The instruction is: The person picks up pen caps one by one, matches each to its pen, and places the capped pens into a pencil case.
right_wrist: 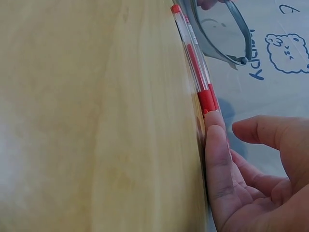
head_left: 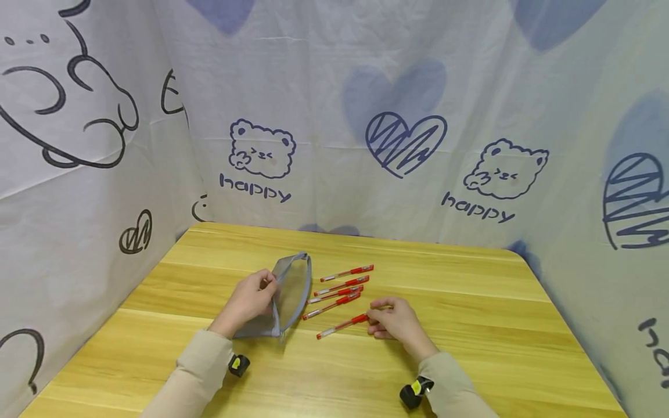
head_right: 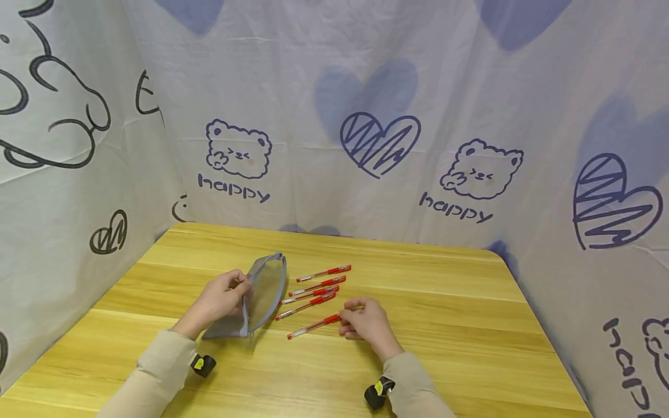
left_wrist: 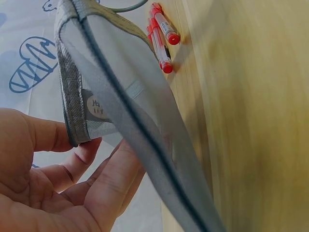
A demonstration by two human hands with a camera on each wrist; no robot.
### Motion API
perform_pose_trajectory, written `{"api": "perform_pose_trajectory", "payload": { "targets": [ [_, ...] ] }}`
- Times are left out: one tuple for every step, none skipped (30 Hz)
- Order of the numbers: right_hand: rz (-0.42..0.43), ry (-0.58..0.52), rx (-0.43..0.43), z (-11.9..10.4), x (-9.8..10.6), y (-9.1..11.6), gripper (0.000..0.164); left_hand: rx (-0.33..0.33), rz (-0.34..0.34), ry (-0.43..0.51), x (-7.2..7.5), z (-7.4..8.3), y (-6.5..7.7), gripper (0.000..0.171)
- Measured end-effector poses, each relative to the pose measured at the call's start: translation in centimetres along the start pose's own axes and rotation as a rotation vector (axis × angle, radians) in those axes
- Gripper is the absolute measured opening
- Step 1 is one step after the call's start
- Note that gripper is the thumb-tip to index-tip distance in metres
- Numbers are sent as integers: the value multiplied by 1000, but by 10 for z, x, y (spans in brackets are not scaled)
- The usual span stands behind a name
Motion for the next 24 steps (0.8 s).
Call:
{"api": "perform_pose_trajectory", "payload": {
  "targets": [
    [2,2,-2,0,0,0,30,1,-1,1,0,0,0,17],
    [4,4,-4,-1,0,-1,29,1,-2,2,0,0,0,17],
    [6,8,-7,-1,0,-1,28,0,-1,2,0,0,-1,17],
    [7,13,-10,-1,1,-2,27,1,-1,2,0,1,-1,17],
    [9,19,-11,-2,1,-2,26,2,-3,3,0,1,-1,17],
    [10,27,-11,-2,1,-3,26,3,-4,6,0,1,0,18],
    [12,34,-10,-3,2,-4,25,6,-5,8,0,2,0,18],
    [14,43,-9,-3,2,-5,24,7,-6,10,0,2,0,18],
    [15,52,-9,-4,3,-6,24,9,-9,13,0,2,0,19],
    [17,62,-10,-4,4,-7,23,11,-11,13,0,2,0,19],
    [19,75,-5,-5,5,-8,23,11,-12,15,0,2,0,19],
    [21,82,-7,-5,5,-9,24,13,-12,15,0,2,0,20],
    [24,88,-10,-6,7,-11,24,14,-13,14,0,3,0,20],
    [26,95,-14,-6,8,-12,24,15,-14,14,0,3,0,20],
    [28,102,-16,-6,9,-14,24,16,-14,13,0,3,0,20],
    [30,106,-19,-6,10,-15,25,18,-14,12,0,3,1,20],
    [32,110,-21,-5,12,-17,25,19,-14,12,0,4,1,20],
    [36,108,-26,-5,13,-18,25,21,-16,12,0,4,1,20],
    [41,110,-27,-5,14,-20,25,19,-16,12,0,4,1,20],
    [45,111,-25,-5,16,-21,25,20,-16,12,0,5,1,20],
    [49,110,-22,-4,17,-23,24,21,-16,11,0,5,1,20],
    [55,108,-22,-4,18,-24,24,22,-17,12,0,5,1,20],
    [59,111,-20,-4,19,-26,24,23,-18,13,0,6,1,20],
    [62,114,-17,-4,20,-27,23,26,-18,15,0,6,1,20]
  ]
}}
Point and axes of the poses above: each hand's wrist, its own y-axis away from the middle knuckle, its own x-axis out of the back of the hand, z = x × y, the point moved 2 cm from there along -y, towards the middle knuckle, and after that the axes turned 11 degrees about y, right-handed, at the moved point
